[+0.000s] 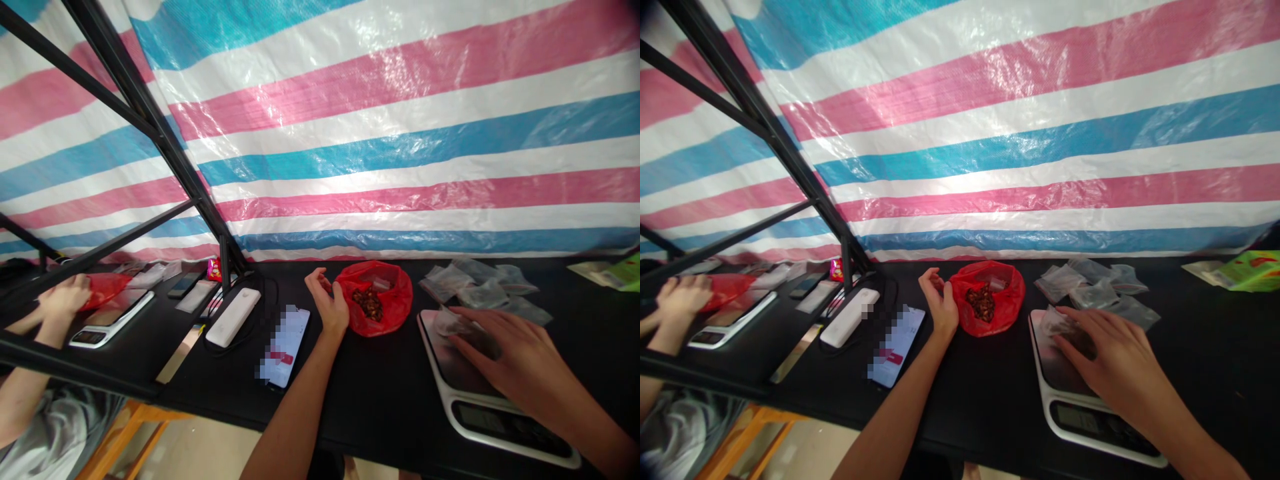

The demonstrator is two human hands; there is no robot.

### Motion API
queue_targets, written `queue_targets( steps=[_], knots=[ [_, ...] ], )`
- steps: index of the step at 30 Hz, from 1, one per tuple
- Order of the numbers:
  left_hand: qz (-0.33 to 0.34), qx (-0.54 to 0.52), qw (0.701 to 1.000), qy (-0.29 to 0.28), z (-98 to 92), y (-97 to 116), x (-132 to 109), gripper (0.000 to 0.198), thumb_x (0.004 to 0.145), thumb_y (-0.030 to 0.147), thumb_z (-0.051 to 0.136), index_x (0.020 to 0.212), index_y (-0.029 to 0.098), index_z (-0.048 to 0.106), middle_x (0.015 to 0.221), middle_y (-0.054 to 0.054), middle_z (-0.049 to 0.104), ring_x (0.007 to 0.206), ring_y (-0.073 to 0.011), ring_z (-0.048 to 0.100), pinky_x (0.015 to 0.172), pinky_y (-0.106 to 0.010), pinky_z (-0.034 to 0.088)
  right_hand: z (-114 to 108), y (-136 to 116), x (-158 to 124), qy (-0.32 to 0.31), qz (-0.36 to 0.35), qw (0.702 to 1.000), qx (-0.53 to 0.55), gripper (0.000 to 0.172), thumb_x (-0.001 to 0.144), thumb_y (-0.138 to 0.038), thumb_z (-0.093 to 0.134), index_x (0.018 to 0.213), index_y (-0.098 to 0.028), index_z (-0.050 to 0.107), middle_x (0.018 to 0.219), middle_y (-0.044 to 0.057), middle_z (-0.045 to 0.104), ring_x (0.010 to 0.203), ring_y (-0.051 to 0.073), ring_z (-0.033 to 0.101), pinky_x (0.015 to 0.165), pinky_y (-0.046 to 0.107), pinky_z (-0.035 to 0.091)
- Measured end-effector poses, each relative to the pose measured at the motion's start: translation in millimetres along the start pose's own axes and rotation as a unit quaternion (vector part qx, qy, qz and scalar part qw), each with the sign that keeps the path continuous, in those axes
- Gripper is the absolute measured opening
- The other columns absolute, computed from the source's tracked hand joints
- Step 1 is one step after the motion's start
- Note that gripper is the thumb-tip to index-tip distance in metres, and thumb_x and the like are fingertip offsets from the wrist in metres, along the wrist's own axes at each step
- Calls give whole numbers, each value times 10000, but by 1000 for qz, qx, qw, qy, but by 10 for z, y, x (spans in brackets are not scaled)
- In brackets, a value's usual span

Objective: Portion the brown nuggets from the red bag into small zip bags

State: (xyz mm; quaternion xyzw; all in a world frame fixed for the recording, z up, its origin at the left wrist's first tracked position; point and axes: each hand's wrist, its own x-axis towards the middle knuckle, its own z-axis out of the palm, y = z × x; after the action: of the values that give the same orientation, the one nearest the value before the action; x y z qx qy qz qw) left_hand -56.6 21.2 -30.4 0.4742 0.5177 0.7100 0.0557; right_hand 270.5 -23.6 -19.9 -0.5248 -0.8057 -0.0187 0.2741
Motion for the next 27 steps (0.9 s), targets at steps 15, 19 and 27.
queue_targets(
  steps=[15, 19, 27],
  knots=[
    [-75, -33, 996, 25, 27, -9, 7, 357, 882, 102, 520, 1218, 219, 509, 1052, -28, 450, 847, -151, 509, 831, -305, 448, 301, -860, 1060, -157, -125, 975, 90, 454, 936, -229, 534, 1379, -200, 629, 1111, 115, 794, 993, 302, 745, 897, 437, 553],
    [-82, -37, 996, 23, 33, -9, 7, 367, 869, 98, 531, 1214, 223, 515, 1046, -25, 468, 843, -149, 518, 817, -293, 453, 380, -917, 1126, -157, -137, 976, 66, 482, 933, -220, 538, 1405, -192, 627, 1104, 120, 794, 967, 295, 744, 880, 422, 546],
    [-80, -44, 996, 15, 45, -10, 16, 373, 851, 78, 526, 1199, 214, 516, 1021, -22, 471, 807, -138, 516, 780, -281, 463, 373, -928, 1124, -155, -128, 977, 72, 559, 916, -178, 544, 1470, -236, 587, 1231, 107, 782, 1012, 289, 747, 934, 447, 532]
  ],
)
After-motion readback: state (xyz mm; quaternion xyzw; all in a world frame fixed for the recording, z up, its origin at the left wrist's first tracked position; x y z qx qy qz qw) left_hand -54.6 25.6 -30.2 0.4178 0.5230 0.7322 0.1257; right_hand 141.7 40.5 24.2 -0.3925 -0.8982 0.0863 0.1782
